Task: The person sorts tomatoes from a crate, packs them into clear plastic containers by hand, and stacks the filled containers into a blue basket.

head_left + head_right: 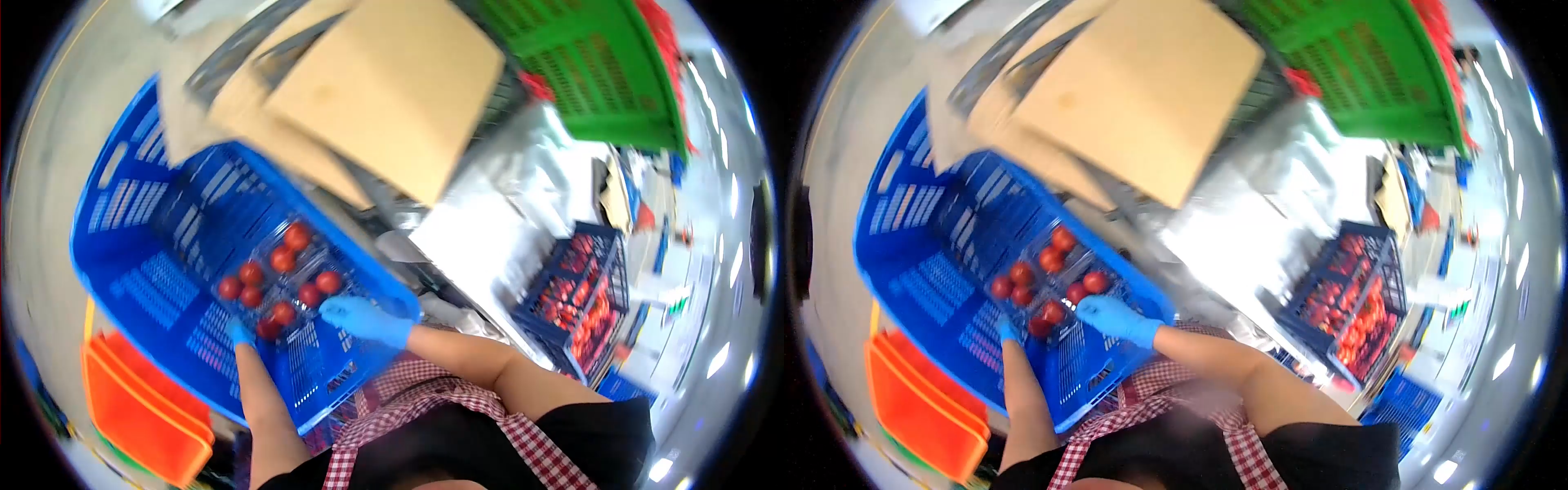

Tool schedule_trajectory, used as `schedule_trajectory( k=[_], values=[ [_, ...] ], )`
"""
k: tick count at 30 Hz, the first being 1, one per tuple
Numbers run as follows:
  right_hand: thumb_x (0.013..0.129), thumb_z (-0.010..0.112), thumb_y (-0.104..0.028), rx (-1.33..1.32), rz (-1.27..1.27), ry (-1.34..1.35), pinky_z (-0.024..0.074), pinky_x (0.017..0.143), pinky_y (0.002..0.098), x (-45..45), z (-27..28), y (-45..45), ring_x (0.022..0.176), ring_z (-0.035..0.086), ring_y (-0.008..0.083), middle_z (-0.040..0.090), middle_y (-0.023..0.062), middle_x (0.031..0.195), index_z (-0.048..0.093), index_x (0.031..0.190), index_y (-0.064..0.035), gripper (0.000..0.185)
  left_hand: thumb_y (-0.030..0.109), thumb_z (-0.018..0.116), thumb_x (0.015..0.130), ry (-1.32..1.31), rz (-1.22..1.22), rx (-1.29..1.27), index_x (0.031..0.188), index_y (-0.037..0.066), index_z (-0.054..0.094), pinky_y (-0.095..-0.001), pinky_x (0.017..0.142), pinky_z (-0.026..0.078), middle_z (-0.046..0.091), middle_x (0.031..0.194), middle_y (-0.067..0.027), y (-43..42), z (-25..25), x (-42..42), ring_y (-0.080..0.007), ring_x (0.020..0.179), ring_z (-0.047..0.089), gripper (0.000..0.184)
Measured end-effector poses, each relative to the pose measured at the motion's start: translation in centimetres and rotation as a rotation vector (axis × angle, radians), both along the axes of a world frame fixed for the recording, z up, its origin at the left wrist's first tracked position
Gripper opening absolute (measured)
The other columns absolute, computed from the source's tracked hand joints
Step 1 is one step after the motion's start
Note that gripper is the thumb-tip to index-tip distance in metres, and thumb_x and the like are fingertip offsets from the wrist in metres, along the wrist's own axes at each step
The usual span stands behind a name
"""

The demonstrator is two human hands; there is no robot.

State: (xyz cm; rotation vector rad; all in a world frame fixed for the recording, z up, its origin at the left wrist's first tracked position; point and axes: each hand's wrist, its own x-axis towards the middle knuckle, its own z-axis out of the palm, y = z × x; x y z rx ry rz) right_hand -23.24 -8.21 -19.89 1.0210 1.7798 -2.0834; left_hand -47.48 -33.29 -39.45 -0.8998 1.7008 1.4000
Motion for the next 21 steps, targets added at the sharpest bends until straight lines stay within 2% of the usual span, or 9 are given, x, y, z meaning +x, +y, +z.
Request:
schedule_trajectory(
  k=[1, 4, 8, 12, 16, 17, 18, 20, 21],
  values=[
    [0.091, 0.057, -0.027, -0.011, 0.018, -0.010, 0.0488, 0.078, 0.0302, 0.7, 2.6, 0.8, 0.086, 0.060, 0.0139, 0.063, 0.0066, 0.093, 0.061, 0.111, -0.0053, 0.030, 0.016, 0.059, 0.087, 0.073, -0.160, -0.161, 0.108, -0.001, 0.060, -0.0336, 0.069, 0.051, 0.063, 0.099, -0.0115, 0.8, 1.5, -0.2, -0.0256, 0.083, 0.063, 0.027],
    [0.090, 0.058, -0.026, 0.019, -0.011, 0.103, 0.0486, 0.079, 0.0318, 5.0, 9.7, 3.6, 0.088, 0.061, 0.0173, 0.065, 0.0100, 0.096, 0.060, 0.113, -0.0046, 0.032, 0.014, 0.058, 0.089, 0.985, -0.517, -0.706, 0.114, -0.004, 0.057, -0.0316, 0.080, 0.049, 0.060, 0.108, -0.0141, 6.3, 7.0, 0.4, -0.0242, 0.093, 0.059, 0.031],
    [0.089, 0.061, -0.025, 0.112, -0.161, 0.206, 0.0487, 0.083, 0.0311, 16.8, 19.0, 8.1, 0.093, 0.062, 0.0185, 0.065, 0.0110, 0.099, 0.060, 0.115, -0.0033, 0.034, 0.013, 0.056, 0.091, 1.359, -0.627, -0.173, 0.118, -0.006, 0.054, -0.0316, 0.089, 0.044, 0.057, 0.116, -0.0161, 24.8, 24.9, 9.3, -0.0229, 0.104, 0.055, 0.032],
    [0.088, 0.062, -0.020, 0.214, -0.418, 0.156, 0.0477, 0.087, 0.0300, 29.8, 25.8, 8.6, 0.098, 0.061, 0.0171, 0.064, 0.0112, 0.107, 0.059, 0.117, -0.0032, 0.033, 0.013, 0.057, 0.091, 1.202, -1.033, 0.449, 0.119, -0.002, 0.055, -0.0322, 0.090, 0.044, 0.057, 0.117, -0.0153, 36.9, 33.3, 20.0, -0.0227, 0.107, 0.054, 0.032],
    [0.088, 0.062, -0.019, 0.257, -0.786, 0.082, 0.0469, 0.087, 0.0280, 43.4, 28.9, 6.1, 0.097, 0.060, 0.0146, 0.065, 0.0081, 0.104, 0.060, 0.115, -0.0023, 0.032, 0.025, 0.059, 0.090, 1.254, -1.416, 0.516, 0.129, 0.000, 0.049, -0.0371, 0.095, 0.041, 0.053, 0.125, -0.0209, 47.0, 35.0, 30.9, -0.0313, 0.116, 0.051, 0.047],
    [0.088, 0.062, -0.018, 0.249, -0.932, 0.007, 0.0469, 0.086, 0.0278, 46.6, 29.7, 5.1, 0.097, 0.060, 0.0139, 0.065, 0.0070, 0.103, 0.060, 0.113, -0.0018, 0.030, 0.036, 0.060, 0.088, 1.386, -1.582, 0.295, 0.130, 0.000, 0.048, -0.0405, 0.098, 0.039, 0.050, 0.129, -0.0217, 49.3, 35.5, 32.8, -0.0347, 0.119, 0.048, 0.056],
    [0.088, 0.061, -0.017, 0.228, -1.075, -0.068, 0.0468, 0.086, 0.0277, 49.8, 30.2, 3.9, 0.096, 0.060, 0.0132, 0.066, 0.0059, 0.102, 0.061, 0.112, -0.0013, 0.029, 0.039, 0.062, 0.082, 1.482, -1.623, 0.116, 0.123, 0.000, 0.053, -0.0438, 0.092, 0.042, 0.055, 0.120, -0.0243, 51.2, 35.0, 34.6, -0.0382, 0.110, 0.053, 0.057],
    [0.088, 0.060, -0.015, 0.548, -1.207, -0.350, 0.0470, 0.082, 0.0260, 56.2, 29.8, 1.6, 0.091, 0.059, 0.0114, 0.065, 0.0042, 0.099, 0.063, 0.107, -0.0008, 0.024, 0.033, 0.063, 0.078, 1.449, -1.974, -0.163, 0.109, -0.001, 0.059, -0.0462, 0.083, 0.045, 0.060, 0.107, -0.0260, 54.8, 32.5, 34.7, -0.0399, 0.099, 0.058, 0.045],
    [0.088, 0.059, -0.013, 0.613, -1.311, -0.388, 0.0468, 0.079, 0.0252, 60.2, 30.1, 0.2, 0.089, 0.059, 0.0106, 0.065, 0.0034, 0.097, 0.064, 0.105, -0.0007, 0.022, 0.029, 0.063, 0.077, 1.596, -1.888, -0.122, 0.100, -0.001, 0.061, -0.0472, 0.078, 0.046, 0.061, 0.100, -0.0256, 55.7, 31.3, 34.6, -0.0402, 0.092, 0.059, 0.038]
  ],
)
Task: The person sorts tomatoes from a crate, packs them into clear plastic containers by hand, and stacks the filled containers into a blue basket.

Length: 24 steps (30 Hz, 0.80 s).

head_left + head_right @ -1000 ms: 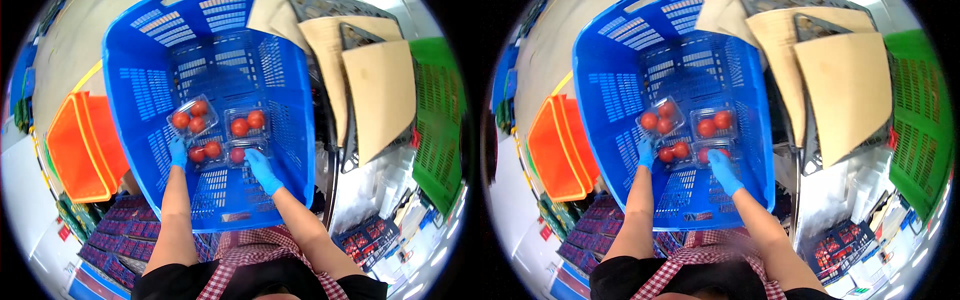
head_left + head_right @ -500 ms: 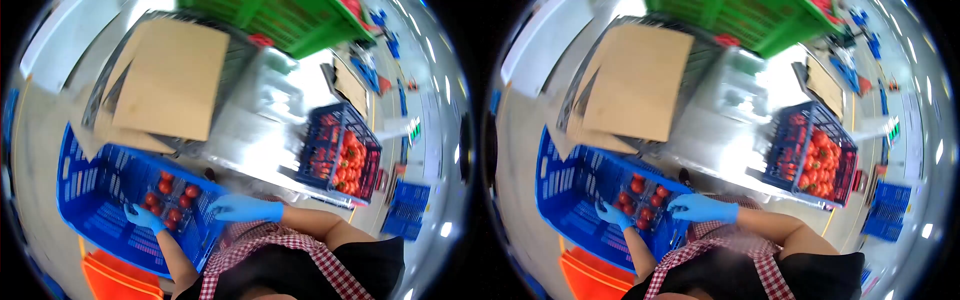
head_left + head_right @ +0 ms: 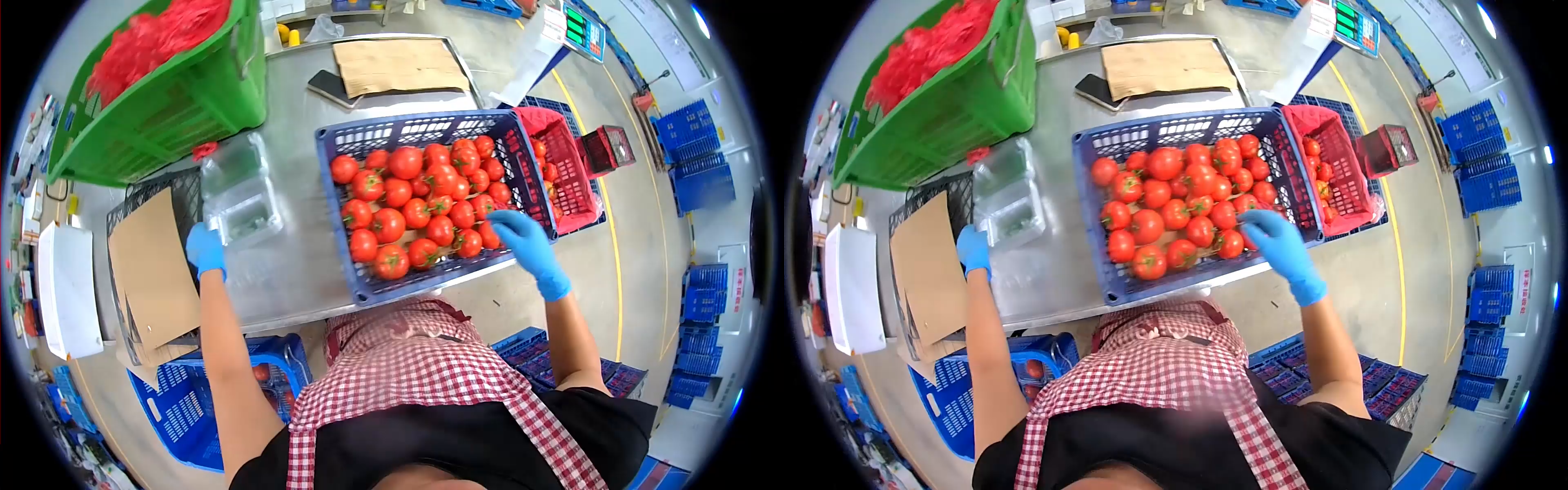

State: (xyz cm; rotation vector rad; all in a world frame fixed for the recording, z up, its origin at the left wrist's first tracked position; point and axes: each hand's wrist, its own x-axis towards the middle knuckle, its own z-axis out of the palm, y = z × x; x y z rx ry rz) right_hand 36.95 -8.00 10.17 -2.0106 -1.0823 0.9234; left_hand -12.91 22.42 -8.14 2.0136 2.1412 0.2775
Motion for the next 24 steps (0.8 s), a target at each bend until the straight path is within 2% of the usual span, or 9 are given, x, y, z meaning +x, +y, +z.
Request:
schedule_trajectory(
  k=[2, 4, 7, 12, 15, 18, 21, 22, 24],
  values=[
    [0.088, 0.059, -0.012, 0.063, -0.164, -0.004, 0.0465, 0.075, 0.0240, 5.3, -1.1, -2.0, 0.085, 0.057, 0.0094, 0.064, 0.0024, 0.093, 0.065, 0.103, -0.0004, 0.020, 0.023, 0.066, 0.074, 0.080, -0.036, 0.150, 0.083, -0.001, 0.064, -0.0476, 0.067, 0.048, 0.064, 0.090, -0.0228, 0.8, -0.9, -0.5, -0.0390, 0.082, 0.063, 0.026],
    [0.087, 0.059, -0.012, 0.058, -0.225, 0.028, 0.0465, 0.074, 0.0241, 8.6, -1.5, -3.0, 0.083, 0.057, 0.0092, 0.065, 0.0030, 0.089, 0.064, 0.103, 0.0005, 0.021, 0.022, 0.067, 0.073, 0.174, 0.060, 0.097, 0.081, 0.000, 0.065, -0.0472, 0.065, 0.049, 0.064, 0.087, -0.0223, 1.3, 0.3, 0.4, -0.0386, 0.079, 0.063, 0.024],
    [0.087, 0.059, -0.012, 0.057, -0.147, 0.001, 0.0471, 0.075, 0.0253, 9.9, -1.2, -1.8, 0.084, 0.058, 0.0107, 0.065, 0.0057, 0.090, 0.064, 0.103, 0.0012, 0.021, 0.023, 0.067, 0.074, 0.319, 0.088, 0.077, 0.082, 0.001, 0.066, -0.0465, 0.066, 0.051, 0.065, 0.087, -0.0225, 1.8, 1.8, 0.2, -0.0384, 0.080, 0.064, 0.024],
    [0.085, 0.063, -0.018, 0.098, 0.084, -0.050, 0.0501, 0.076, 0.0313, 8.4, -3.8, 3.7, 0.084, 0.065, 0.0203, 0.067, 0.0126, 0.090, 0.063, 0.104, 0.0000, 0.026, 0.024, 0.067, 0.071, 0.393, 0.126, 0.001, 0.083, 0.001, 0.066, -0.0465, 0.070, 0.051, 0.065, 0.090, -0.0234, 3.8, 0.8, -1.4, -0.0399, 0.082, 0.064, 0.026],
    [0.079, 0.067, -0.018, 0.097, 0.069, -0.011, 0.0496, 0.081, 0.0351, 7.0, -6.1, 6.9, 0.099, 0.061, 0.0263, 0.059, 0.0178, 0.113, 0.052, 0.125, -0.0039, 0.050, 0.023, 0.066, 0.069, 0.355, 0.130, -0.053, 0.083, 0.000, 0.066, -0.0470, 0.073, 0.051, 0.064, 0.090, -0.0242, 3.6, 4.4, -0.5, -0.0413, 0.083, 0.063, 0.026],
    [0.072, 0.070, -0.014, 0.159, 0.285, -0.317, 0.0489, 0.085, 0.0398, 5.4, -5.8, 10.0, 0.106, 0.056, 0.0323, 0.048, 0.0189, 0.127, 0.039, 0.137, -0.0085, 0.072, 0.020, 0.063, 0.070, 0.316, 0.057, -0.085, 0.079, -0.003, 0.065, -0.0481, 0.075, 0.050, 0.064, 0.086, -0.0261, 4.9, 2.9, -2.4, -0.0423, 0.085, 0.062, 0.025],
    [0.067, 0.072, -0.012, 0.013, 0.421, -0.433, 0.0481, 0.087, 0.0432, 3.9, -6.1, 11.6, 0.106, 0.053, 0.0369, 0.046, 0.0187, 0.128, 0.035, 0.139, -0.0123, 0.081, 0.018, 0.060, 0.071, 0.261, -0.058, -0.078, 0.076, -0.005, 0.063, -0.0473, 0.070, 0.050, 0.064, 0.082, -0.0265, 6.5, 1.5, -5.9, -0.0402, 0.081, 0.063, 0.024],
    [0.065, 0.072, -0.011, 0.053, 0.416, -0.470, 0.0481, 0.087, 0.0426, 4.0, -6.8, 12.1, 0.105, 0.054, 0.0372, 0.048, 0.0181, 0.123, 0.039, 0.137, -0.0141, 0.079, 0.017, 0.059, 0.072, 0.233, -0.098, -0.059, 0.075, -0.005, 0.062, -0.0468, 0.067, 0.051, 0.064, 0.080, -0.0264, 7.0, 1.1, -6.5, -0.0391, 0.078, 0.064, 0.023],
    [0.064, 0.075, -0.013, 0.058, 0.396, -0.445, 0.0481, 0.086, 0.0426, 4.0, -6.7, 12.4, 0.105, 0.054, 0.0364, 0.049, 0.0174, 0.120, 0.043, 0.134, -0.0145, 0.077, 0.017, 0.060, 0.073, -0.048, 0.042, -0.213, 0.071, -0.006, 0.059, -0.0432, 0.058, 0.051, 0.062, 0.073, -0.0251, 4.6, 9.1, -0.9, -0.0306, 0.069, 0.065, 0.023]
  ],
)
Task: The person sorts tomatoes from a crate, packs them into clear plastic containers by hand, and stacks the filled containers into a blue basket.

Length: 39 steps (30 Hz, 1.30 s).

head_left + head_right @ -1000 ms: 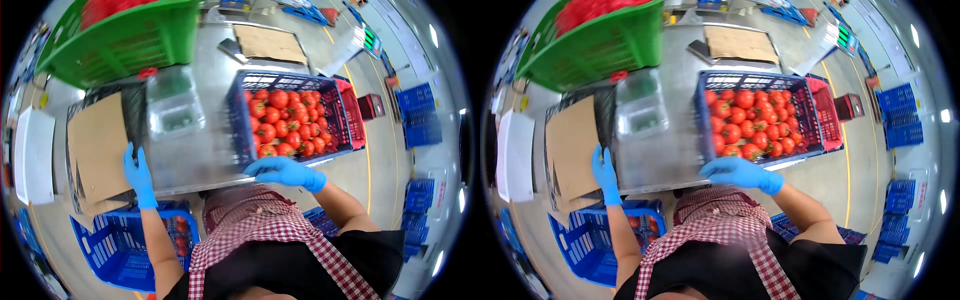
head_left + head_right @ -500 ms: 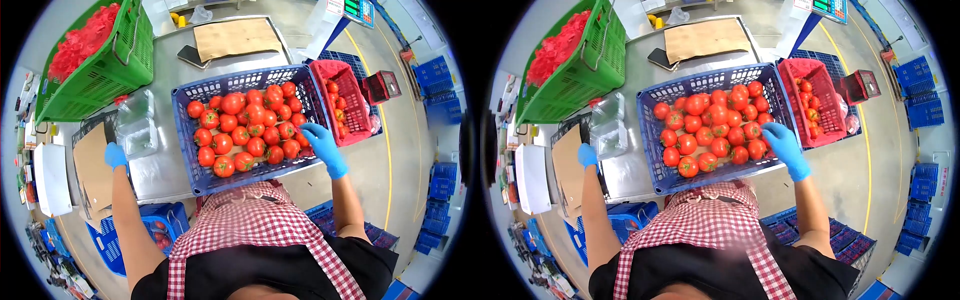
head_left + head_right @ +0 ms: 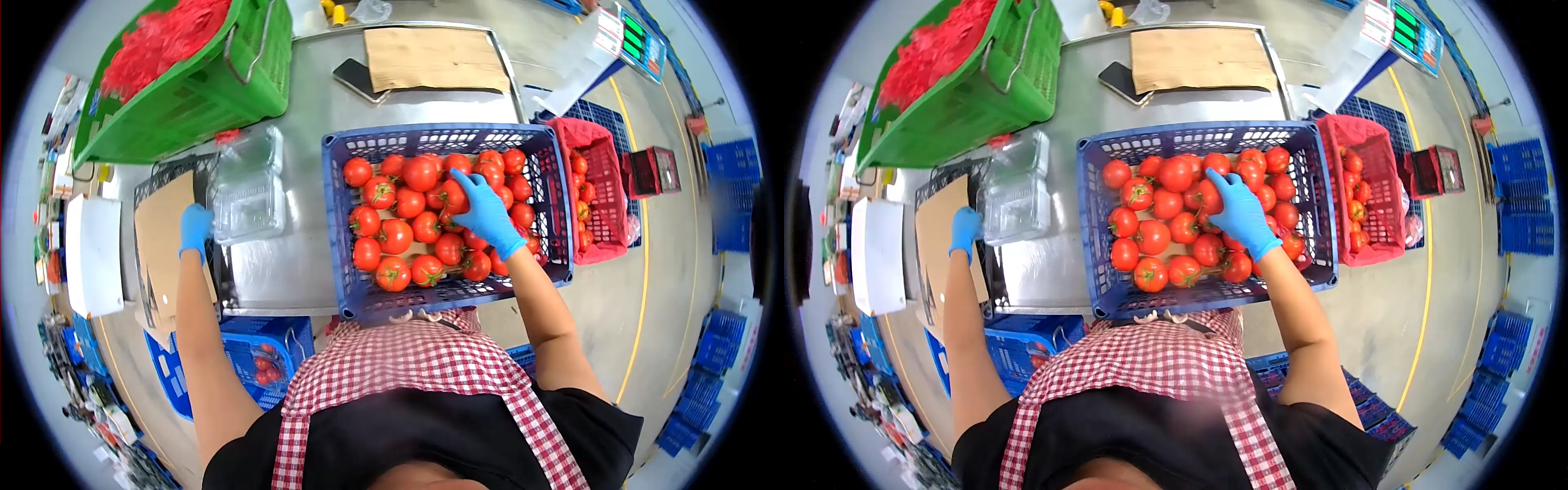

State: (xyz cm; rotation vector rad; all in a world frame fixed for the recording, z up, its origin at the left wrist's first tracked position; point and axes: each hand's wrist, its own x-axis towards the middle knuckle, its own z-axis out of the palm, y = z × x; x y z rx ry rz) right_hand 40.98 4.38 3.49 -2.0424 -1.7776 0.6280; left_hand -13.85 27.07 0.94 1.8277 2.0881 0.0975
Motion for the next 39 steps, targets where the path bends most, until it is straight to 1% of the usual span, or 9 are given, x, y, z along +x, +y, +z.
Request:
schedule_trajectory(
  k=[6, 10, 13, 16, 20, 23, 31, 36, 39],
  values=[
    [0.059, 0.076, -0.019, 0.094, -0.097, 0.077, 0.0465, 0.090, 0.0411, -0.2, -0.8, -0.1, 0.106, 0.055, 0.0351, 0.051, 0.0189, 0.119, 0.048, 0.124, -0.0095, 0.072, 0.011, 0.061, 0.081, -0.881, 0.382, -0.067, 0.085, -0.001, 0.062, -0.0366, 0.057, 0.053, 0.064, 0.082, -0.0135, -1.7, 3.1, -2.0, -0.0211, 0.068, 0.063, 0.013],
    [0.070, 0.070, -0.004, 0.037, -0.353, 1.166, 0.0449, 0.096, 0.0322, -1.4, 3.9, -0.4, 0.115, 0.050, 0.0213, 0.048, 0.0077, 0.126, 0.044, 0.129, -0.0054, 0.064, 0.005, 0.060, 0.081, -1.186, 0.362, 0.067, 0.086, 0.001, 0.058, -0.0389, 0.079, 0.054, 0.063, 0.101, -0.0136, -7.7, 7.6, 2.9, -0.0232, 0.088, 0.063, 0.007],
    [0.069, 0.071, -0.004, -0.042, -0.093, 1.326, 0.0400, 0.101, 0.0344, -6.6, 11.3, -0.4, 0.117, 0.049, 0.0220, 0.046, 0.0087, 0.129, 0.042, 0.132, -0.0065, 0.069, 0.002, 0.058, 0.078, -1.491, 0.403, 0.076, 0.097, 0.000, 0.053, -0.0418, 0.090, 0.049, 0.057, 0.119, -0.0180, -12.8, 6.5, 7.2, -0.0294, 0.107, 0.058, 0.020],
    [0.070, 0.072, -0.010, -0.053, 0.141, 1.088, 0.0390, 0.101, 0.0357, -12.4, 14.8, -0.3, 0.120, 0.047, 0.0241, 0.049, 0.0104, 0.125, 0.045, 0.130, -0.0060, 0.066, 0.002, 0.059, 0.081, -1.439, 0.300, 0.117, 0.125, 0.004, 0.049, -0.0250, 0.071, 0.050, 0.060, 0.107, -0.0082, -17.1, 6.3, 13.6, -0.0159, 0.097, 0.060, 0.046],
    [0.066, 0.067, -0.012, 0.452, 0.473, 0.219, 0.0449, 0.081, 0.0388, -18.8, 13.2, 1.6, 0.094, 0.053, 0.0324, 0.053, 0.0151, 0.106, 0.050, 0.121, -0.0059, 0.057, 0.025, 0.049, 0.095, -1.362, 0.246, -0.066, 0.142, 0.011, 0.032, -0.0333, 0.078, 0.053, 0.049, 0.129, -0.0118, -20.9, 8.8, 17.6, -0.0210, 0.106, 0.057, 0.052],
    [0.070, 0.061, -0.009, 0.517, 0.621, -0.088, 0.0440, 0.074, 0.0361, -20.8, 11.5, 1.7, 0.084, 0.052, 0.0273, 0.053, 0.0130, 0.102, 0.050, 0.121, -0.0068, 0.052, 0.036, 0.040, 0.099, -1.388, 0.281, -0.148, 0.146, 0.012, 0.023, -0.0360, 0.085, 0.052, 0.044, 0.134, -0.0136, -23.0, 11.8, 18.5, -0.0234, 0.113, 0.055, 0.056],
    [0.066, 0.067, -0.010, 0.432, 0.599, -0.070, 0.0422, 0.082, 0.0417, -22.5, 9.7, 0.5, 0.096, 0.049, 0.0317, 0.049, 0.0123, 0.115, 0.050, 0.127, -0.0124, 0.063, 0.031, 0.039, 0.100, -1.365, 0.254, -0.119, 0.147, 0.011, 0.020, -0.0373, 0.088, 0.052, 0.040, 0.138, -0.0134, -25.1, 10.3, 16.5, -0.0243, 0.116, 0.053, 0.054],
    [0.062, 0.070, -0.012, 0.349, 0.555, -0.019, 0.0412, 0.083, 0.0411, -20.4, 8.8, 0.5, 0.097, 0.049, 0.0309, 0.050, 0.0114, 0.113, 0.049, 0.127, -0.0110, 0.068, 0.012, 0.059, 0.091, -1.219, 0.332, 0.080, 0.125, 0.005, 0.057, -0.0227, 0.078, 0.049, 0.060, 0.114, -0.0077, -25.0, 8.0, 17.6, -0.0128, 0.098, 0.058, 0.035],
    [0.061, 0.071, -0.014, 0.316, 0.526, -0.015, 0.0406, 0.083, 0.0398, -20.2, 7.7, 0.0, 0.097, 0.048, 0.0300, 0.049, 0.0109, 0.112, 0.048, 0.128, -0.0110, 0.070, 0.012, 0.064, 0.086, -0.742, 0.233, 0.252, 0.114, 0.002, 0.063, -0.0241, 0.068, 0.046, 0.061, 0.096, -0.0052, -24.5, 8.4, 17.5, -0.0109, 0.079, 0.056, 0.030]
  ],
)
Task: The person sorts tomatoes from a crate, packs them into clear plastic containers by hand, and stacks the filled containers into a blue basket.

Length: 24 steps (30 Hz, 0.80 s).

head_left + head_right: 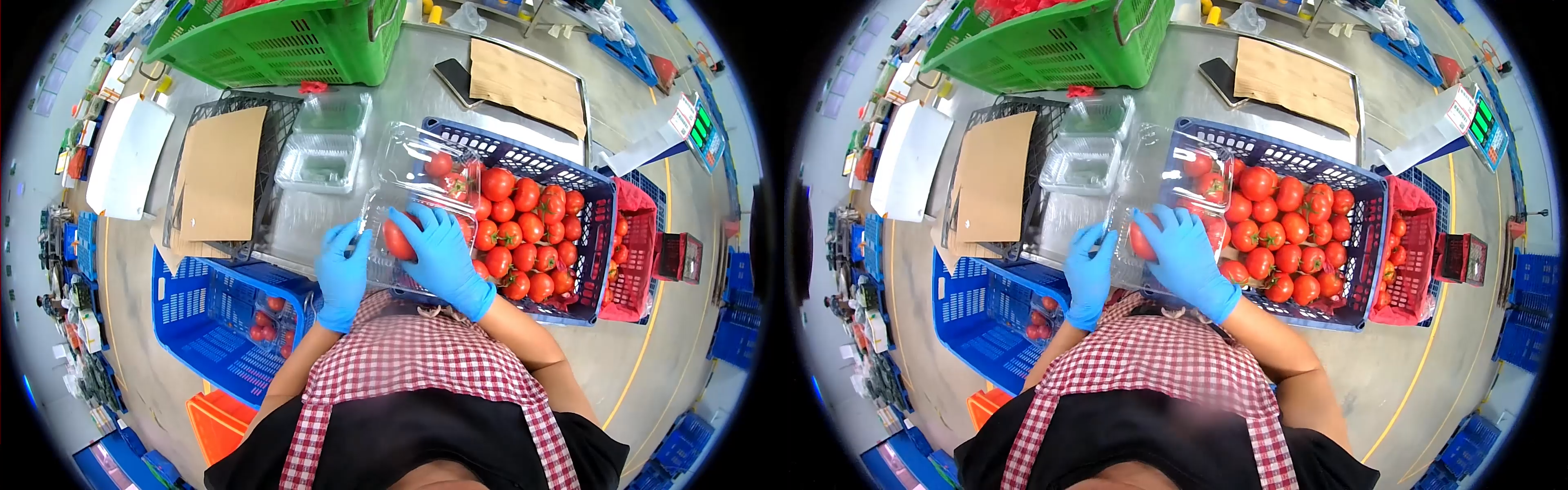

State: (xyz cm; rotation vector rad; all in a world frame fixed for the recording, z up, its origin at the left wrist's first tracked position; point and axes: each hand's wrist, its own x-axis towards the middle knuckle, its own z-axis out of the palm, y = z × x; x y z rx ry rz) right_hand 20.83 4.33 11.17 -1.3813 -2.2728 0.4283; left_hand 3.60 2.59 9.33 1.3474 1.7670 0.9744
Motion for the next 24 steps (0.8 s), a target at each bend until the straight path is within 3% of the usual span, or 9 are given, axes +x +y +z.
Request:
schedule_trajectory(
  k=[3, 6, 9, 15, 18, 24],
  values=[
    [0.061, 0.071, -0.014, -0.012, -0.033, 0.016, 0.0404, 0.081, 0.0393, -0.4, -0.3, -0.7, 0.095, 0.048, 0.0295, 0.049, 0.0108, 0.112, 0.047, 0.128, -0.0110, 0.071, 0.012, 0.068, 0.082, 0.057, 0.026, 0.068, 0.106, 0.004, 0.067, -0.0260, 0.060, 0.045, 0.057, 0.083, -0.0064, 0.7, 0.3, -0.2, -0.0129, 0.068, 0.054, 0.025],
    [0.060, 0.071, -0.012, -0.029, -0.039, 0.004, 0.0404, 0.081, 0.0392, -0.8, 0.0, -0.8, 0.093, 0.048, 0.0294, 0.049, 0.0109, 0.111, 0.048, 0.128, -0.0088, 0.072, 0.011, 0.070, 0.080, 0.306, 0.007, 0.197, 0.100, 0.000, 0.068, -0.0235, 0.062, 0.047, 0.061, 0.084, -0.0056, 1.4, 0.4, -0.1, -0.0105, 0.068, 0.057, 0.023],
    [0.058, 0.069, -0.010, -0.019, -0.014, -0.030, 0.0403, 0.079, 0.0390, -1.6, 0.4, -0.9, 0.093, 0.048, 0.0292, 0.050, 0.0113, 0.109, 0.049, 0.127, -0.0061, 0.071, 0.017, 0.069, 0.081, 0.135, 0.001, 0.042, 0.097, 0.002, 0.069, -0.0295, 0.061, 0.048, 0.061, 0.082, -0.0094, 2.5, 0.5, -0.6, -0.0180, 0.065, 0.059, 0.022],
    [0.060, 0.065, -0.006, -0.011, -0.012, -0.040, 0.0403, 0.077, 0.0385, -2.3, 0.6, -1.0, 0.090, 0.049, 0.0290, 0.051, 0.0123, 0.106, 0.049, 0.126, -0.0025, 0.069, 0.021, 0.070, 0.078, 0.242, -0.033, 0.043, 0.086, 0.002, 0.068, -0.0324, 0.061, 0.049, 0.064, 0.079, -0.0106, 3.3, 1.0, -1.1, -0.0222, 0.065, 0.062, 0.021],
    [0.062, 0.062, -0.005, 0.010, -0.005, -0.057, 0.0405, 0.076, 0.0381, -2.4, 0.5, -0.9, 0.089, 0.049, 0.0289, 0.051, 0.0127, 0.105, 0.048, 0.126, -0.0013, 0.066, 0.022, 0.073, 0.076, 0.360, -0.056, 0.038, 0.081, 0.003, 0.068, -0.0296, 0.060, 0.049, 0.065, 0.076, -0.0090, 3.4, 1.0, -1.2, -0.0185, 0.064, 0.063, 0.021],
    [0.067, 0.058, -0.005, 0.074, 0.010, -0.082, 0.0404, 0.076, 0.0377, -2.5, 0.1, -1.1, 0.088, 0.049, 0.0285, 0.051, 0.0130, 0.103, 0.048, 0.126, -0.0006, 0.060, 0.027, 0.075, 0.072, 0.368, -0.099, -0.083, 0.077, 0.003, 0.068, -0.0312, 0.059, 0.048, 0.065, 0.070, -0.0094, 4.1, 1.3, -1.8, -0.0212, 0.062, 0.063, 0.026]
  ],
)
